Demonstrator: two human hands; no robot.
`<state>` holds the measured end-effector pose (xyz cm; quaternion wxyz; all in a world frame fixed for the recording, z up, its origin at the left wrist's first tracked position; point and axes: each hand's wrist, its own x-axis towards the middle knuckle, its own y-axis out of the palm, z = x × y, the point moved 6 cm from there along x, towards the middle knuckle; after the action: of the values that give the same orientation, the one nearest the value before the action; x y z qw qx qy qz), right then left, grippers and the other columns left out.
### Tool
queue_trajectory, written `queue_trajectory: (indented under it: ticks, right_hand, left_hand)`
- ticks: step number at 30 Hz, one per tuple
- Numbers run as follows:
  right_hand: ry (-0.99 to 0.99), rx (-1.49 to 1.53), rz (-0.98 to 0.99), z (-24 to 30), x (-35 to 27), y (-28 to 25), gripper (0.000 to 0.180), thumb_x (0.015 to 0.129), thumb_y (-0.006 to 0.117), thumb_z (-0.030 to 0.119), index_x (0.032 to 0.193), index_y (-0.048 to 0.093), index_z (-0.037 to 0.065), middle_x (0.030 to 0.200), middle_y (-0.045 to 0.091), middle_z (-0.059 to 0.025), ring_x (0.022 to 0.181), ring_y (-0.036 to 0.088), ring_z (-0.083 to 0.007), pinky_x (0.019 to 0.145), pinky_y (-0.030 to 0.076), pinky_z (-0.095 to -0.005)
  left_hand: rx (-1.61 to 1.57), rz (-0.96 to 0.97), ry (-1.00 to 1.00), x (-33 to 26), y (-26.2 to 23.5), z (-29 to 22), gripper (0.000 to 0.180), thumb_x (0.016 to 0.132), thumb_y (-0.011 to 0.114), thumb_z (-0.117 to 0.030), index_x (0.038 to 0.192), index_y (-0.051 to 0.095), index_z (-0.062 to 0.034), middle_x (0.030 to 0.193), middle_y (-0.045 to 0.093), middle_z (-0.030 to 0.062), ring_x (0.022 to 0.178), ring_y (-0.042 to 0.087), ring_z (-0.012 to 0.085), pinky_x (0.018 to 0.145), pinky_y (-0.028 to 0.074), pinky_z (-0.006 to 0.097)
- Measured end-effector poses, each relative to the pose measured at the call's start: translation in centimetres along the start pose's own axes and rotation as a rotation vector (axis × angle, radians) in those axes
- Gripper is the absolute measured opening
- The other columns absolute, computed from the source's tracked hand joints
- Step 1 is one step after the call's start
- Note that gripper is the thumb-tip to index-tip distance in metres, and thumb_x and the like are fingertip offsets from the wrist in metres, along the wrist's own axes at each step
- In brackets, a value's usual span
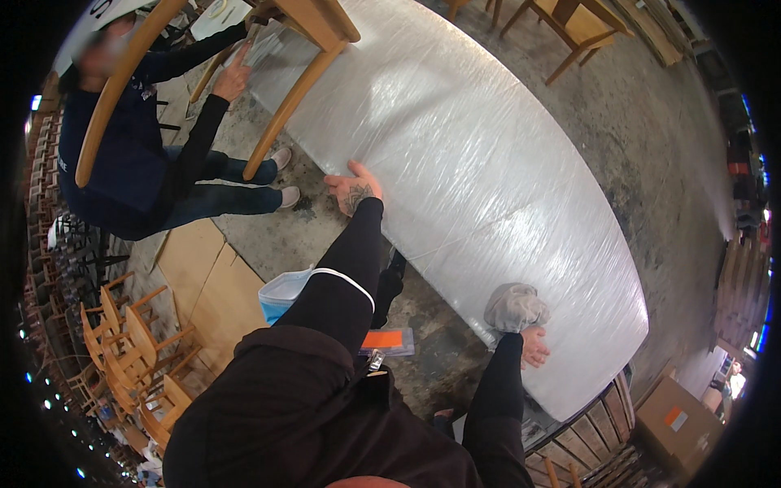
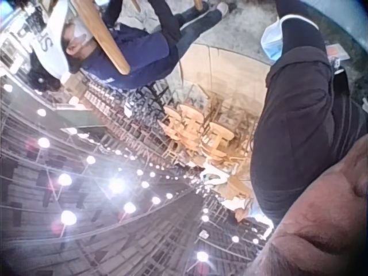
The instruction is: The person picks up a wooden chair, wipes its underside and legs with a cloth, and places it back down. The person repeats this process with another chair, wiping the seat and legs before setting it down.
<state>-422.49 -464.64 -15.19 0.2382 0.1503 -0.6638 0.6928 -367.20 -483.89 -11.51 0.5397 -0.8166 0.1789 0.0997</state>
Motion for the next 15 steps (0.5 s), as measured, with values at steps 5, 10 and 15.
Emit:
queue_trajectory:
  ticks: [5, 10, 15]
  right_hand:
    - [-0.02, 0.044, 0.029, 0.2, -0.2, -0.4, 0.071, 0.074, 0.056, 0.051, 0.129, 0.055, 0.006, 0.134, 0.051, -0.023, 0.129, 0.044, -0.0418, 0.103, 0.028, -0.0637]
    - [-0.048, 0.077, -0.066, 0.4, -0.5, -1.7, 0.072, 0.074, 0.056, 0.051, 0.127, 0.056, 0.003, 0.132, 0.051, -0.0257, 0.128, 0.045, -0.0432, 0.105, 0.028, -0.0617]
    - [-0.064, 0.104, -0.076, 0.5, -0.6, -2.0, 0.073, 0.074, 0.057, 0.05, 0.126, 0.056, 0.0, 0.129, 0.052, -0.0284, 0.126, 0.046, -0.0446, 0.107, 0.028, -0.0598]
  left_hand:
    - [0.009, -0.056, 0.019, 0.0, -0.3, -0.1, 0.077, 0.098, 0.035, -0.051, 0.143, 0.023, 0.01, 0.119, 0.053, 0.0248, 0.097, 0.066, 0.0343, 0.074, 0.058, 0.044]
    - [0.003, -0.077, 0.017, 0.0, -0.3, 0.0, 0.078, 0.097, 0.036, -0.052, 0.143, 0.024, 0.0099, 0.118, 0.054, 0.025, 0.095, 0.067, 0.0345, 0.074, 0.058, 0.045]
    - [0.008, -0.023, -0.003, 0.1, 0.0, 0.1, 0.079, 0.096, 0.038, -0.052, 0.144, 0.023, 0.01, 0.118, 0.053, 0.025, 0.096, 0.066, 0.0345, 0.074, 0.057, 0.045]
